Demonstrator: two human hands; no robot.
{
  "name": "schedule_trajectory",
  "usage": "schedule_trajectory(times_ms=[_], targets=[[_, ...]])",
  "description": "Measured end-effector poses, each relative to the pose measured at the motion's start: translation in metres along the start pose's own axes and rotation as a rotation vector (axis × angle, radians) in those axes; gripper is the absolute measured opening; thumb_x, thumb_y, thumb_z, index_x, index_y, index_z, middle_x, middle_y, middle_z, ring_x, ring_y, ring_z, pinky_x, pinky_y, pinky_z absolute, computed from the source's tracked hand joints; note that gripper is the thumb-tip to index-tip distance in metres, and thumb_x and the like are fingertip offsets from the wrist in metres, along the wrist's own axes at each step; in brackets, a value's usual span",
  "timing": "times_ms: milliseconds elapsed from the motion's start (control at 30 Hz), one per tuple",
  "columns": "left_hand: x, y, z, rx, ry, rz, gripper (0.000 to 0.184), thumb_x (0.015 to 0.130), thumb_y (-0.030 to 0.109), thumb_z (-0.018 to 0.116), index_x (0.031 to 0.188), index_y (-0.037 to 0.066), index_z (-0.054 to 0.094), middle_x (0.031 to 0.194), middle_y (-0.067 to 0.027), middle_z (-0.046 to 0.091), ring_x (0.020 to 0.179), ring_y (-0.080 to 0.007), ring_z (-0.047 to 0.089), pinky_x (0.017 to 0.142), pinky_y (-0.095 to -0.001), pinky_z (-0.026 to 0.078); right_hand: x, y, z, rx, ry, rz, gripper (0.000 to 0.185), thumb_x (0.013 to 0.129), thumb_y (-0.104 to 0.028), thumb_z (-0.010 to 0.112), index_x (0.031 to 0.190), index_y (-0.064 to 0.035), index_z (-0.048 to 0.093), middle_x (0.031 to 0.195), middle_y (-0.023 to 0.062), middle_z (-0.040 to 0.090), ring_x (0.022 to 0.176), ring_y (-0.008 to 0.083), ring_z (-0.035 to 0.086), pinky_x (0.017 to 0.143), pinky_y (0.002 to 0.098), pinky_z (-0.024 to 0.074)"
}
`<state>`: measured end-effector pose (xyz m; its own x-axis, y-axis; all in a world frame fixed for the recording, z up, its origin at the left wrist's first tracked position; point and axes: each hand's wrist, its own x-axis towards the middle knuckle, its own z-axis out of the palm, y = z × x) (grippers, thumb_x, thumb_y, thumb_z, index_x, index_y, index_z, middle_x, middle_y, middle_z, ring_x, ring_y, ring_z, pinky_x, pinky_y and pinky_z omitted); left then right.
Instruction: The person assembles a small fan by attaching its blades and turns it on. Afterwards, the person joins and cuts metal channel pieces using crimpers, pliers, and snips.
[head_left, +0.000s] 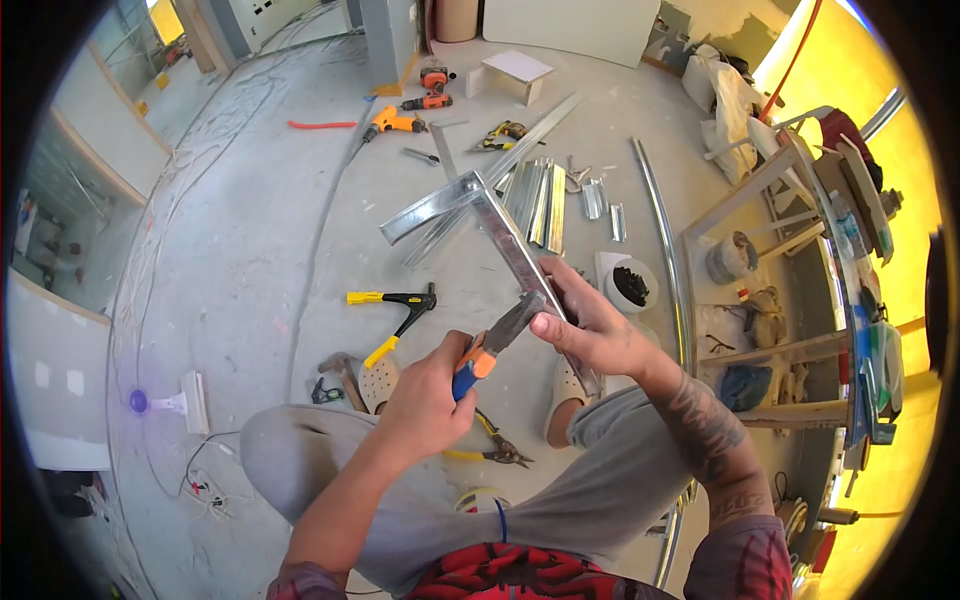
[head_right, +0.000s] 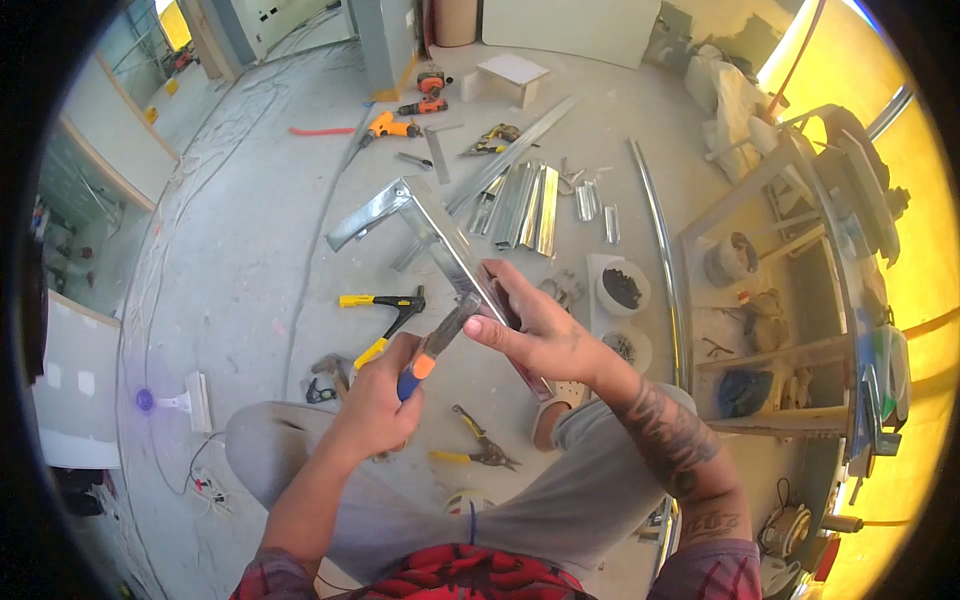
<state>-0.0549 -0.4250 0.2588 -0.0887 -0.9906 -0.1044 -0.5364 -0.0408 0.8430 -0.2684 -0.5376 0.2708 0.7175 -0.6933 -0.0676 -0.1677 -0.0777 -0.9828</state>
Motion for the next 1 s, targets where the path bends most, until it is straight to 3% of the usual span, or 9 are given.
schedule_trajectory(times_ms=[167,267,367,500,700,767,900,967,1000], targets=[[0.007,-0.033,0.006,0.048,0.076,0.095,0.028,0.082,0.004,0.056,0.109,0.001,0.051,0.086,-0.0214,0.061,0.081,-0.0424,0.059,0.074,-0.0448,0.047,0.001,0.003,-0.026,0.011,0.066,0.107,0.066,0.088,-0.027,0.073,0.135,0.0020,0.037,0.099,0.0101,0.054,0.091,0.0181,0.055,0.080,0.0305,0.0467],[0.021,-0.079,-0.010,0.317,-0.002,-0.207,0.028,0.083,0.006,0.059,0.110,0.002,0.051,0.087,-0.0185,0.063,0.079,-0.0344,0.062,0.071,-0.0402,0.049,0.003,0.000,-0.052,-0.654,0.419,-0.430,0.056,0.071,-0.002,0.077,0.123,-0.0092,0.057,0.115,0.0133,0.053,0.117,0.0288,0.053,0.094,0.0382,0.0503],[0.033,-0.095,-0.035,-0.174,0.162,-0.543,0.019,0.086,0.011,0.063,0.102,0.005,0.055,0.088,-0.0170,0.067,0.083,-0.0241,0.067,0.067,-0.0369,0.050,0.003,-0.004,-0.060,-1.093,0.439,-0.743,0.047,0.066,0.003,0.074,0.108,-0.0171,0.068,0.120,0.0120,0.054,0.128,0.0304,0.047,0.100,0.0398,0.0481],[0.033,-0.063,-0.052,-1.102,0.036,-0.106,0.035,0.089,0.025,0.070,0.115,0.010,0.053,0.112,-0.0151,0.065,0.094,-0.0202,0.065,0.073,-0.0304,0.051,0.000,-0.009,-0.012,-1.095,0.245,-0.964,0.045,0.065,0.000,0.072,0.101,-0.0264,0.070,0.120,0.0080,0.054,0.121,0.0278,0.055,0.091,0.0349,0.0549],[0.033,-0.028,-0.026,-1.267,-0.116,0.031,0.039,0.086,0.024,0.073,0.116,0.006,0.055,0.108,-0.0106,0.066,0.082,-0.0150,0.065,0.068,-0.0298,0.054,0.005,0.007,0.050,-1.087,0.192,-1.237,0.048,0.067,-0.003,0.071,0.104,-0.0329,0.063,0.116,0.0031,0.052,0.111,0.0200,0.059,0.079,0.0264,0.0571],[0.033,-0.041,-0.022,-1.238,-0.128,-0.089,0.044,0.086,0.025,0.071,0.121,0.004,0.054,0.106,-0.0102,0.066,0.095,-0.0170,0.064,0.082,-0.0355,0.052,0.007,0.021,0.052,-1.062,0.134,-1.190,0.048,0.066,-0.004,0.071,0.104,-0.0322,0.064,0.118,0.0061,0.051,0.113,0.0233,0.058,0.083,0.0300,0.0558],[0.039,-0.044,-0.028,-1.080,0.153,-0.139,0.029,0.086,0.023,0.071,0.105,0.004,0.058,0.089,-0.0042,0.063,0.078,-0.0147,0.063,0.066,-0.0309,0.053,0.016,0.027,0.051,-0.584,0.345,-0.644,0.056,0.078,-0.007,0.076,0.128,-0.0141,0.052,0.126,0.0153,0.047,0.117,0.0312,0.055,0.095,0.0417,0.0489],[0.042,-0.040,-0.026,-1.061,0.263,-0.122,0.026,0.086,0.023,0.071,0.102,0.006,0.058,0.086,-0.0031,0.061,0.073,-0.0138,0.062,0.059,-0.0291,0.050,0.011,0.028,0.046,0.556,-0.221,0.286,0.055,0.091,-0.024,0.068,0.136,-0.0086,0.041,0.123,0.0149,0.051,0.118,0.0286,0.055,0.099,0.0432,0.0447],[0.045,-0.043,-0.024,-1.069,0.336,-0.094,0.028,0.084,0.022,0.075,0.100,0.007,0.057,0.086,-0.0024,0.061,0.071,-0.0133,0.061,0.059,-0.0298,0.050,0.007,0.026,0.052,0.386,-0.348,0.200,0.055,0.098,-0.038,0.058,0.138,-0.0054,0.040,0.115,0.0114,0.056,0.110,0.0216,0.058,0.092,0.0378,0.0481]])
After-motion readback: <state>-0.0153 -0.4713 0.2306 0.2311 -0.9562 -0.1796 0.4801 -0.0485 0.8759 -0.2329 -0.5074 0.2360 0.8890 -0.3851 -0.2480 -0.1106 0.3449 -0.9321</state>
